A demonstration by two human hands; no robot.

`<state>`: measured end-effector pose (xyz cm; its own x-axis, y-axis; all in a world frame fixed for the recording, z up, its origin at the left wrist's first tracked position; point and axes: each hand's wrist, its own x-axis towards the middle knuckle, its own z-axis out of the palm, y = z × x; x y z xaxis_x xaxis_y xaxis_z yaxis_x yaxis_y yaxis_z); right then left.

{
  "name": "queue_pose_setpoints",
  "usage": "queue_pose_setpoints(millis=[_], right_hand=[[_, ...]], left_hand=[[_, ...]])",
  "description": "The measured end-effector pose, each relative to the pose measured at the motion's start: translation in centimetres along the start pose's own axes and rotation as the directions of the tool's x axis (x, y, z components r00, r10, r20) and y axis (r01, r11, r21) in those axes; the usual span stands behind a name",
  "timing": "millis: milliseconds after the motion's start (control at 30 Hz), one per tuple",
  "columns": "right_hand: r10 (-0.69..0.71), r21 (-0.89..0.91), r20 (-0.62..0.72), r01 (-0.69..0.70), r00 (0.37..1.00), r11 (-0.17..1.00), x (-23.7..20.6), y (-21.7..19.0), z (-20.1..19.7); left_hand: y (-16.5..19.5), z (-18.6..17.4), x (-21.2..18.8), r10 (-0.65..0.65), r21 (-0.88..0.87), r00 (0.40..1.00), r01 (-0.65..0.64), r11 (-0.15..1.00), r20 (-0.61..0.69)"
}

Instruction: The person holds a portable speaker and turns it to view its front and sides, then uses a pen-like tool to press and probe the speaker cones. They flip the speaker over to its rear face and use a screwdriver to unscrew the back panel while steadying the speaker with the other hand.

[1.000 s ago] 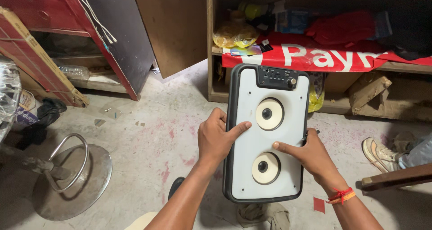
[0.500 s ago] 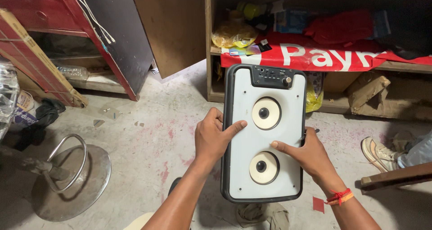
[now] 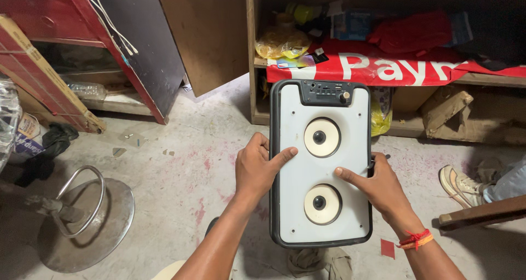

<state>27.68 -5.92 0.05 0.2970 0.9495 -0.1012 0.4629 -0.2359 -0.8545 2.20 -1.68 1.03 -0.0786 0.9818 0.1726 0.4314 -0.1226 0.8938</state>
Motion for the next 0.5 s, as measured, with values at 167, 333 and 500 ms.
queue_pose_setpoints(millis=[167, 333, 500], right_hand=[[-0.002, -0.009, -0.014, 0.002, 1.0, 1.0, 0.01, -0.08, 0.1], [-0.013, 0.002, -0.014, 0.013, 1.0, 1.0, 0.04, 0.12, 0.16], [-0.015, -0.019, -0.016, 0.015, 1.0, 1.0, 0.09, 0.14, 0.15]], left_hand=[[0.08, -0.17, 0.04, 0.003, -0.006, 1.0, -0.003, 1.0, -0.001], [0.1, -0.08, -0.05, -0.015, -0.002, 1.0, 0.015, 1.0, 0.007], [0.02, -0.07, 0.0, 0.024, 0.007, 1.0, -0.024, 1.0, -0.008]])
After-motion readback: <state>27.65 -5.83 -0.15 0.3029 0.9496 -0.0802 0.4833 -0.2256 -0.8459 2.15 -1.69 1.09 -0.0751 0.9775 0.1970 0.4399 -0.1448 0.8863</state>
